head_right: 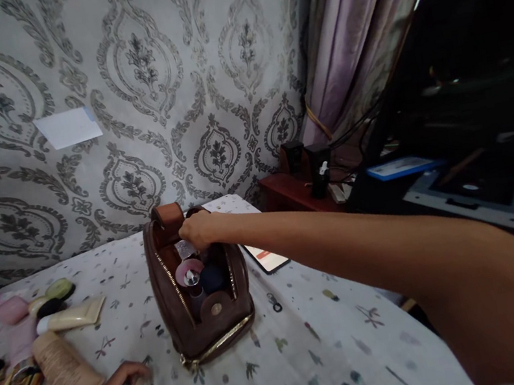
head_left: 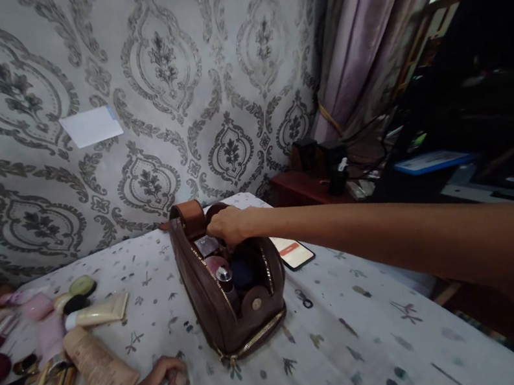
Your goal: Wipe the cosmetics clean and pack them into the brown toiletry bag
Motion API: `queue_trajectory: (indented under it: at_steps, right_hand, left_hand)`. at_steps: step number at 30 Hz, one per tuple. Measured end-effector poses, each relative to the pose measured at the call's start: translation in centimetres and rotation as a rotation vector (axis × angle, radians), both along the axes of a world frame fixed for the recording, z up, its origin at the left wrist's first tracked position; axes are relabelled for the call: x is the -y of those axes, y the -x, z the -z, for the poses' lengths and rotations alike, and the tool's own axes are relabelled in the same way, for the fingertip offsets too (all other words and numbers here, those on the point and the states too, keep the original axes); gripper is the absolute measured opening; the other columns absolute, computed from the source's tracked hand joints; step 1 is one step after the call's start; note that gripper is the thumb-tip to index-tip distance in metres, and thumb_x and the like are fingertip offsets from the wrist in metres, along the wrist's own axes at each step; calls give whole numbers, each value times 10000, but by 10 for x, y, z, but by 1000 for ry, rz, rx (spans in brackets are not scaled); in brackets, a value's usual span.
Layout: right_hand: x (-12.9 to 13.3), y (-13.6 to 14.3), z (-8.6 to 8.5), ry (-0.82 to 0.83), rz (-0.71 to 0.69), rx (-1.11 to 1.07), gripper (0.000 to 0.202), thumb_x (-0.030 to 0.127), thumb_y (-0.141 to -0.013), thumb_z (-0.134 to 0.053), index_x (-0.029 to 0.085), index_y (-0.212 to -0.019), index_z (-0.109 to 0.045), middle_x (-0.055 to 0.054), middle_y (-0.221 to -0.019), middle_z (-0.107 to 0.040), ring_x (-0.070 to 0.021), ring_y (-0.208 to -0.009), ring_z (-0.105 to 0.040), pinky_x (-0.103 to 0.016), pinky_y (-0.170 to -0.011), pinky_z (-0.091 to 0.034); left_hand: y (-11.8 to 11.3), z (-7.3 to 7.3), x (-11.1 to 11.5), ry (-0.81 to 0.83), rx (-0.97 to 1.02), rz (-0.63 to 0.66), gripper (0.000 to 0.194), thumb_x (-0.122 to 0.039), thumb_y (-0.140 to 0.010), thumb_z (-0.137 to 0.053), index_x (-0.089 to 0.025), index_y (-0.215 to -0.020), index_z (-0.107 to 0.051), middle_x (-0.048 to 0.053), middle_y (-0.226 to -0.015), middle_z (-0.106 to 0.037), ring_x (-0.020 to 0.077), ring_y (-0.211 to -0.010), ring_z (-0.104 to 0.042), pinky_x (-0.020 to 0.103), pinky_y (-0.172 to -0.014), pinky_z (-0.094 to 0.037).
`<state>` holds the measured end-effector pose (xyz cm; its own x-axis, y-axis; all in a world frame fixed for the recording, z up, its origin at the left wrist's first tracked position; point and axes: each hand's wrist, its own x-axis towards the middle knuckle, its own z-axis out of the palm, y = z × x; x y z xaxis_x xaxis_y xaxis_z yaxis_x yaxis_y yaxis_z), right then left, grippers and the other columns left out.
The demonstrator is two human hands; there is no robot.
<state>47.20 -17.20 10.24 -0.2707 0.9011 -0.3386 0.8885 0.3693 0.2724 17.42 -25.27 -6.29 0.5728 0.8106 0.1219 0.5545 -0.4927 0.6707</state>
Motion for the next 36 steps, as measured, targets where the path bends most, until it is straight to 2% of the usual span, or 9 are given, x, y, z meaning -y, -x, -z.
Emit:
queue_trajectory:
  at_steps: [5, 10, 14, 17, 20, 27, 32, 36]
  right_hand:
    - [17, -3, -5, -103, -142, -135, 384, 95, -826, -597, 111, -1205, -650, -168, -1252, -638, -278, -1136, -623, -329, -864, -495]
    - [44, -1, -13, 172, -217, -261, 450, 131, -766, -659, 106, -1215, -633, -141, -1194, -660, -263, -1079, -626, -289, -781, -479]
    - [55, 5, -5, 183, -245, -314, 368, 201, -758, -712, 41, -1088, -683, -169, -1087, -696, -260, -993, -643, -271, -728, -452]
    - [57, 9, 7, 108, -233, -335, 225, 99, -797, -615, 19, -985, -709, -179, -965, -720, -240, -898, -662, -265, -662, -421]
    - [56, 9, 14, 54, -220, -389, 251, -1, -767, -551, 13, -963, -706, -182, -929, -724, -228, -882, -670, -254, -639, -406]
    - [49, 12, 14, 76, -231, -402, 260, -28, -736, -565, 14, -952, -703, -182, -919, -726, -233, -867, -672, -261, -645, -426]
    - [48, 13, 16, 97, -190, -392, 289, 9, -756, -573, 33, -1017, -694, -180, -985, -716, -229, -867, -665, -277, -674, -454]
    - [50, 8, 13, 135, -152, -318, 303, 150, -789, -659, 50, -1075, -676, -180, -1084, -683, -257, -951, -646, -280, -666, -438]
  left_hand:
    - [-1, 6, 2, -9, 50, -27, 316, -457, -934, -456, -234, -868, -669, -8, -722, -698, 163, -656, -667, 193, -624, -521]
    - [-6, 0, 4, -19, 58, -62, 292, -447, -919, -476, -242, -853, -673, -22, -706, -689, 158, -649, -661, 193, -625, -515]
    - [-9, -7, 4, -29, 43, -61, 302, -452, -902, -484, -236, -849, -689, -15, -715, -709, 164, -649, -678, 200, -607, -526]
    - [-9, -8, 4, -38, 30, -60, 321, -461, -905, -471, -232, -841, -687, -13, -697, -705, 164, -635, -680, 201, -591, -525]
    - [-7, -8, 4, -47, 26, -51, 320, -453, -910, -461, -230, -851, -684, -10, -706, -710, 164, -641, -684, 204, -602, -528]
    - [-5, -8, 2, -34, -40, -32, 316, -445, -915, -458, -228, -856, -680, -4, -713, -720, 176, -676, -702, 208, -604, -535]
    - [-2, -6, 1, 4, -70, -28, 307, -437, -930, -452, -231, -925, -680, 2, -774, -737, 181, -727, -708, 206, -627, -537]
    - [-1, -5, 2, 6, -53, -24, 311, -439, -939, -445, -229, -916, -674, -9, -749, -719, 165, -696, -693, 198, -639, -528]
